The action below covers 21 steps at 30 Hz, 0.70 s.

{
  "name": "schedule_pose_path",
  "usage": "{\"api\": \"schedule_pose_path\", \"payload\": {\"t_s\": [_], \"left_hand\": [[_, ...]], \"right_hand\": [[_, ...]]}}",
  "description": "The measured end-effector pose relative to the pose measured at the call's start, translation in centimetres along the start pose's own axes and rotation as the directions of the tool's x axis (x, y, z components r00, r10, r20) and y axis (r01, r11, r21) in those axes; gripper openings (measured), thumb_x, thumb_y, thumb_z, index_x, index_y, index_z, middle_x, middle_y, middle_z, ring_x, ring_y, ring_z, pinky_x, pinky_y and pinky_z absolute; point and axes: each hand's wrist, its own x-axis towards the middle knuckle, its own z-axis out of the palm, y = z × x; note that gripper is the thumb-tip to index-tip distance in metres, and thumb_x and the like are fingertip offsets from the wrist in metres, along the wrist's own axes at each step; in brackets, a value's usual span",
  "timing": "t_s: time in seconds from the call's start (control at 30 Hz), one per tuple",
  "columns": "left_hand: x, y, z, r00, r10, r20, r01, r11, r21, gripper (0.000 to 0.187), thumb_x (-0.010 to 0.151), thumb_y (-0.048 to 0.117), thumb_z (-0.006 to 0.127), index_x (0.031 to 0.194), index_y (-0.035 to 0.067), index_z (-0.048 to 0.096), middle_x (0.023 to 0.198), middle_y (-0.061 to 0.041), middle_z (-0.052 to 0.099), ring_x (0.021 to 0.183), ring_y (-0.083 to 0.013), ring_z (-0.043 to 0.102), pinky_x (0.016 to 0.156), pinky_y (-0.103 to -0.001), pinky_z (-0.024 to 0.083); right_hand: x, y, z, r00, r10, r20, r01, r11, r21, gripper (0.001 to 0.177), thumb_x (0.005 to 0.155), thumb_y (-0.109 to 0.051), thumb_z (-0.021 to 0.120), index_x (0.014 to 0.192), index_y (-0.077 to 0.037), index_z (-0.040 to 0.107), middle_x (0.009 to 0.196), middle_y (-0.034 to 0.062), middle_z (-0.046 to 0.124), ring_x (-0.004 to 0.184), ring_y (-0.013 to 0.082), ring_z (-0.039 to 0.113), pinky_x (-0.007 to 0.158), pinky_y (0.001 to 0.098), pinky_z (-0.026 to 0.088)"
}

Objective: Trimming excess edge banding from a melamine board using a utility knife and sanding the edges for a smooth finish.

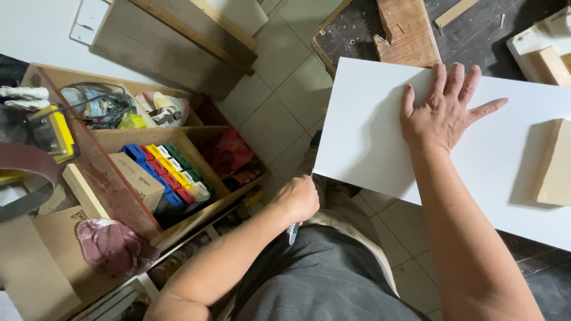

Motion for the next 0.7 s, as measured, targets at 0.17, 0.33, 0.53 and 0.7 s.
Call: {"api": "schedule_pose_path", "payload": {"t_s": [0.17,0.33,0.53,0.7], "left_hand": [[2.9,-1.5,1.2,0.999,-0.023,-0.042,0.026,0.998,0.061,0.022,0.103,0.012,0.045,0.114,-0.003,0.056,0.102,-0.029,0.072,0.067,-0.0354,0.075,0.053,-0.043,0.059],[6.0,-2.6,4.8,0.992,-0.02,-0.125,0.044,0.98,0.194,0.028,0.096,0.012,0.052,0.119,-0.002,0.061,0.11,-0.028,0.073,0.089,-0.0392,0.074,0.072,-0.046,0.061],[5.7,-7.1,1.8,0.976,-0.026,-0.216,0.07,0.977,0.2,0.033,0.095,0.021,0.058,0.121,0.001,0.063,0.117,-0.026,0.073,0.109,-0.0449,0.072,0.091,-0.052,0.059],[3.4,-5.6,-0.2,0.914,-0.071,-0.399,-0.051,0.956,-0.289,0.013,0.087,0.034,0.069,0.087,0.022,0.069,0.075,0.002,0.076,0.05,-0.0193,0.073,0.053,-0.031,0.056]], "right_hand": [[0.0,0.1,0.1,0.999,-0.018,-0.027,0.018,1.0,0.002,0.075,0.11,-0.061,0.037,0.164,-0.01,0.045,0.169,0.0185,0.039,0.162,0.0394,0.012,0.108,0.0847,-0.017],[0.3,0.3,0.6,0.999,-0.026,-0.044,0.026,1.0,-0.012,0.076,0.11,-0.063,0.037,0.165,-0.01,0.047,0.17,0.0197,0.04,0.162,0.0403,0.015,0.109,0.085,-0.016],[0.3,-0.2,0.2,1.0,-0.023,0.001,0.023,0.999,-0.037,0.077,0.109,-0.063,0.035,0.167,-0.013,0.043,0.172,0.0178,0.037,0.163,0.0385,0.011,0.109,0.085,-0.016],[0.2,0.0,0.0,1.0,-0.013,0.01,0.013,0.999,-0.03,0.078,0.108,-0.063,0.033,0.167,-0.013,0.041,0.172,0.0169,0.035,0.162,0.038,0.009,0.109,0.0854,-0.016]]}}
